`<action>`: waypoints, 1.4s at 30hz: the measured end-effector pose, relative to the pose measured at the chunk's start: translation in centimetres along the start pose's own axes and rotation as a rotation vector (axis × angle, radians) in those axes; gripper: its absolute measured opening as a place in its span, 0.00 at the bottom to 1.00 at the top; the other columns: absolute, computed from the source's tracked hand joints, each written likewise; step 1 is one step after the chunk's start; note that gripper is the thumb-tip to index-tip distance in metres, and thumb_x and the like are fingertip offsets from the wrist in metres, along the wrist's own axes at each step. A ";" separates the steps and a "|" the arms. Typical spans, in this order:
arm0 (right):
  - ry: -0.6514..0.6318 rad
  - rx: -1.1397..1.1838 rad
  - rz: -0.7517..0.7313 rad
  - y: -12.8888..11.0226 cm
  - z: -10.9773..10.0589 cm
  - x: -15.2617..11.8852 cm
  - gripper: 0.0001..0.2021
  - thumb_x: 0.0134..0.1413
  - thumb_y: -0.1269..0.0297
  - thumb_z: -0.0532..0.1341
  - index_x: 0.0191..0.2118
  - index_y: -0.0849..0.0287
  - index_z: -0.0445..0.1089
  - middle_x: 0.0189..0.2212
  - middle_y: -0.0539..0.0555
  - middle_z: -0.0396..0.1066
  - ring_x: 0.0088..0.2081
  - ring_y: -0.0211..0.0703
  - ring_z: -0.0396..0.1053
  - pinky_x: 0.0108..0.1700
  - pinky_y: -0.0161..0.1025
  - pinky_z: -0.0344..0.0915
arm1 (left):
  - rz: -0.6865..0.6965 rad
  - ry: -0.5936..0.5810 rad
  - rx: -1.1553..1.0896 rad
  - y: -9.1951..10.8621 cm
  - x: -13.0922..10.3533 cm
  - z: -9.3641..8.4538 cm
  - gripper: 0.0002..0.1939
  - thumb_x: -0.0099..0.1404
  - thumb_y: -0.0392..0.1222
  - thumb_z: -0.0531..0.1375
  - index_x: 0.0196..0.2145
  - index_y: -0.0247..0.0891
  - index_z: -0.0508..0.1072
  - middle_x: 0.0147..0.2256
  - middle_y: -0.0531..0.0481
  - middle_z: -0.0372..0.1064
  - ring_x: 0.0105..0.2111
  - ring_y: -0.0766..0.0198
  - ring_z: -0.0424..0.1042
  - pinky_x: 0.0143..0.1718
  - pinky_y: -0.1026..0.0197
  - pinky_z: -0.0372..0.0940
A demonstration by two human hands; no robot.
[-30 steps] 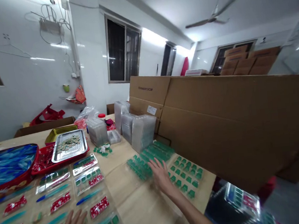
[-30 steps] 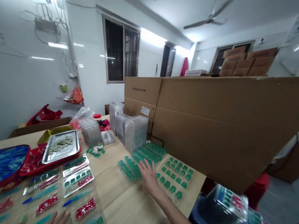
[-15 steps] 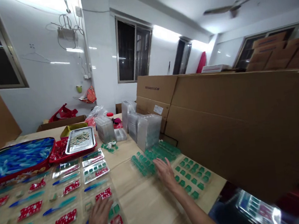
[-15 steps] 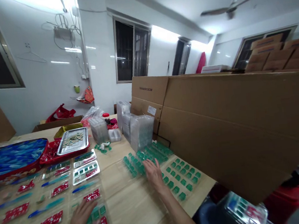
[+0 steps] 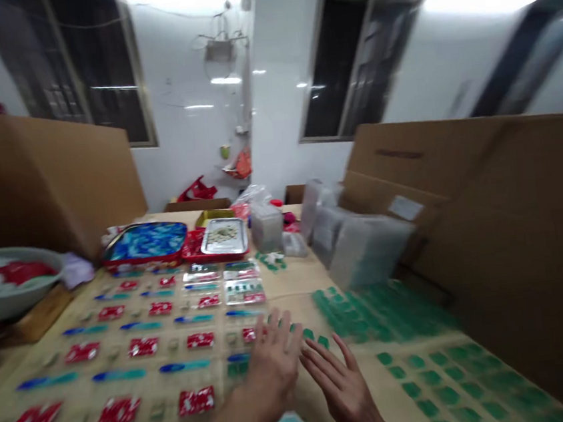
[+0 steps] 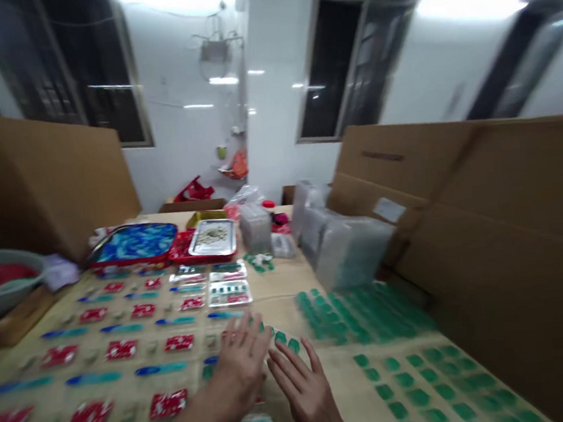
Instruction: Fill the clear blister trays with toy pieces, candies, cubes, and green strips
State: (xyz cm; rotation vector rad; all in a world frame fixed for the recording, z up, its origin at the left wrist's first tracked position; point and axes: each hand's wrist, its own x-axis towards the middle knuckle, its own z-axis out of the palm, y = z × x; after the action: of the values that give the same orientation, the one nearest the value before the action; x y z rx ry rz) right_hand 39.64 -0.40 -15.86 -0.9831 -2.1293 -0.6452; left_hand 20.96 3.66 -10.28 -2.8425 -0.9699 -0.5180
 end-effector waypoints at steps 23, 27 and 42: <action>-0.081 1.787 1.436 -11.5 14.4 13.9 0.23 0.29 0.53 0.73 0.32 0.58 0.67 0.21 0.46 0.69 0.23 0.37 0.68 0.28 0.34 0.66 | -1.201 1.169 -1.640 -13.7 -7.7 -2.3 0.12 0.48 0.32 0.66 0.33 0.34 0.72 0.33 0.47 0.74 0.34 0.63 0.75 0.38 0.60 0.71; -0.099 1.663 1.429 -8.7 17.3 15.9 0.20 0.28 0.57 0.70 0.29 0.59 0.66 0.16 0.42 0.63 0.18 0.32 0.62 0.23 0.31 0.61 | -1.281 1.036 -1.539 -18.4 -7.2 -1.0 0.09 0.50 0.30 0.63 0.28 0.36 0.66 0.25 0.50 0.71 0.28 0.62 0.75 0.37 0.57 0.72; -0.433 0.818 1.233 0.8 27.0 18.8 0.11 0.40 0.77 0.58 0.32 0.58 0.61 0.21 0.47 0.65 0.26 0.40 0.66 0.29 0.33 0.57 | -1.261 0.221 -0.336 -28.6 -4.4 3.6 0.09 0.50 0.29 0.59 0.31 0.35 0.74 0.33 0.44 0.73 0.42 0.54 0.71 0.46 0.57 0.62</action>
State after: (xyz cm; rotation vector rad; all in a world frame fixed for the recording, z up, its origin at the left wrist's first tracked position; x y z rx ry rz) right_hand 21.05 26.68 -18.62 -1.6693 -1.3808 1.0092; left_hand 1.33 24.51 -15.72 -1.9109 -2.7144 -1.0878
